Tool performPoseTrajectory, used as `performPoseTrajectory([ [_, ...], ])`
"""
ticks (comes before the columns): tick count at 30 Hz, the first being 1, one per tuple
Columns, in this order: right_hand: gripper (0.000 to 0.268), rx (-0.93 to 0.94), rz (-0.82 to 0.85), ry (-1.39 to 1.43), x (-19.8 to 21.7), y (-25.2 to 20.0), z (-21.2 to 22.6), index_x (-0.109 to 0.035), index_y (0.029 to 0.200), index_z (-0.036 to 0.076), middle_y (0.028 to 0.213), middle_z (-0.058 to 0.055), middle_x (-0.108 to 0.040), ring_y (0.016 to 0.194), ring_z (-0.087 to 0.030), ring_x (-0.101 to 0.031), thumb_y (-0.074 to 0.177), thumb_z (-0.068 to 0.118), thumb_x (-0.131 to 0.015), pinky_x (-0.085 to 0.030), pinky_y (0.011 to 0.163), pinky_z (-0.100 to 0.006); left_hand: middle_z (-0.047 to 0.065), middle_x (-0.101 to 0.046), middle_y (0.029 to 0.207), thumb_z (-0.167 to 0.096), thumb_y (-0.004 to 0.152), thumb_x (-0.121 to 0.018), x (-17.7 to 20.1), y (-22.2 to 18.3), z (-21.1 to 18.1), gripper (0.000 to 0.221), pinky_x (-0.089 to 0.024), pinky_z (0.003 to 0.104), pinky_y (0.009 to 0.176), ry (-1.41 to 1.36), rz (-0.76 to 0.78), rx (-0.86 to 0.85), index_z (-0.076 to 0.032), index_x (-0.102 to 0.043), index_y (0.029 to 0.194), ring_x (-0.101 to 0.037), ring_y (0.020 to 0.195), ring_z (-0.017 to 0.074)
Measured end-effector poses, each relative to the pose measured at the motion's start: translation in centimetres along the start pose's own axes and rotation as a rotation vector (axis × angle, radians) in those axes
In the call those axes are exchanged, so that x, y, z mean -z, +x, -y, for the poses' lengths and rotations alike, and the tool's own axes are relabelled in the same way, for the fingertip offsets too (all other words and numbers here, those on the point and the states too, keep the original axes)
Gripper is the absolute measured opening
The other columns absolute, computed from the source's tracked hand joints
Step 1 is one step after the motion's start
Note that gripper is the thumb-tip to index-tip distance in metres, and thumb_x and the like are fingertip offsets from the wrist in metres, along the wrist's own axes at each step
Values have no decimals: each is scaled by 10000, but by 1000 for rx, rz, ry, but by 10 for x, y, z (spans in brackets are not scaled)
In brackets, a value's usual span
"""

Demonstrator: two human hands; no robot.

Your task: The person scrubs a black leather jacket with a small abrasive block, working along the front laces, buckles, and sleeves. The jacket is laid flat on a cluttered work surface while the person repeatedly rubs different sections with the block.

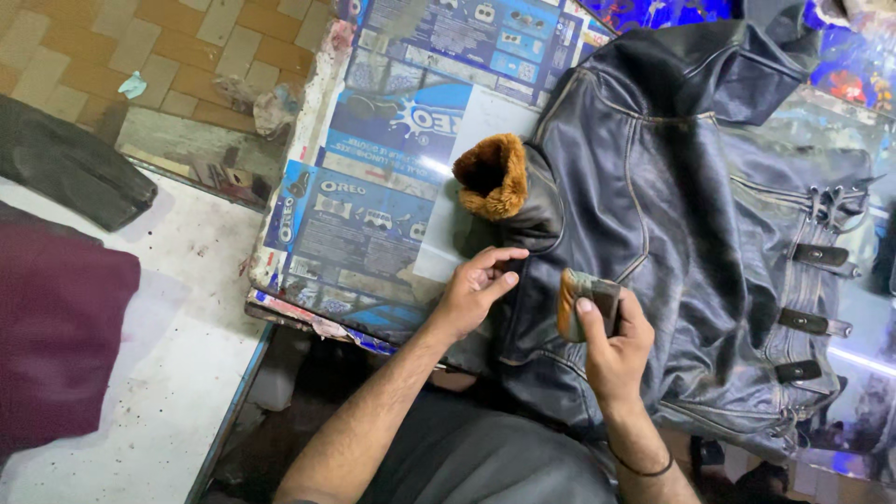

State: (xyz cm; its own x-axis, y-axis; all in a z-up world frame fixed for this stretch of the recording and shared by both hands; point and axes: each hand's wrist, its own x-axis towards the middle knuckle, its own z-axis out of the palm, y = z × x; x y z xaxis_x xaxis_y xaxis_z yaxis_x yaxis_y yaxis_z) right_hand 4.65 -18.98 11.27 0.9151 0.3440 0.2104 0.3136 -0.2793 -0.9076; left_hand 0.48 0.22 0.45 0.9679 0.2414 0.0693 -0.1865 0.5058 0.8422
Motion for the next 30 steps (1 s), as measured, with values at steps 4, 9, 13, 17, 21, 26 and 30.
performPoseTrajectory([
  [4, 198, 160, 3, -317, -2, 12, 33, -681, 1144, -16, 939, -58, -679, 817, -170, -632, 968, 74, -677, -497, 781, -256, -45, -611, 1120, -25, 978, -663, -9, 17, -7, 389, -445, 205, 867, -57, 91, 8, -54, -653, 1366, -513, 939, 39],
  [9, 279, -70, -114, 662, 12, 14, 23, -549, 1356, 28, 1255, -102, -672, 1118, -225, -658, 1101, 140, -532, -544, 1025, -409, -50, -637, 1120, -47, 972, -648, -29, 38, -17, 394, -441, 210, 821, 0, 180, 27, -70, -638, 1366, -484, 848, 45],
  [13, 402, -386, -61, 1011, 21, -3, -15, -501, 1358, 36, 1244, -160, -648, 1104, -314, -667, 1108, 340, -422, -541, 995, -558, -29, -568, 1013, -94, 993, -612, -46, 40, -30, 375, -455, 226, 763, 313, 140, -91, -92, -645, 1366, -484, 818, 57],
  [17, 430, -681, -105, 1022, 22, -3, -53, -525, 1364, 72, 1260, -149, -664, 1079, -311, -670, 1060, 355, -412, -532, 935, -520, -18, -536, 934, -119, 1011, -599, -66, 32, -35, 396, -464, 215, 772, 395, 105, -66, -100, -645, 1404, -491, 816, 62],
  [21, 363, -516, -212, 902, 34, -3, -54, -546, 1344, 57, 1195, -143, -663, 1034, -286, -685, 1056, 264, -474, -564, 875, -481, -34, -486, 942, -116, 1022, -595, -78, 31, -30, 412, -418, 211, 731, 218, 67, 1, -87, -623, 1432, -450, 810, 58],
  [26, 207, -137, -218, 120, 50, 14, -7, -683, 1168, -11, 1017, -108, -706, 900, -161, -632, 1010, 122, -676, -516, 816, -294, -48, -486, 941, -100, 1016, -586, -87, 39, -26, 437, -394, 200, 692, 234, 101, 58, -98, -609, 1452, -430, 778, 45],
  [30, 224, 43, -186, -456, 46, 42, 29, -716, 1061, 1, 885, -115, -736, 757, -177, -698, 886, 135, -755, -537, 702, -307, -36, -476, 916, -87, 1028, -579, -90, 42, -27, 449, -415, 200, 704, 264, 130, 37, -99, -600, 1476, -455, 786, 42],
])
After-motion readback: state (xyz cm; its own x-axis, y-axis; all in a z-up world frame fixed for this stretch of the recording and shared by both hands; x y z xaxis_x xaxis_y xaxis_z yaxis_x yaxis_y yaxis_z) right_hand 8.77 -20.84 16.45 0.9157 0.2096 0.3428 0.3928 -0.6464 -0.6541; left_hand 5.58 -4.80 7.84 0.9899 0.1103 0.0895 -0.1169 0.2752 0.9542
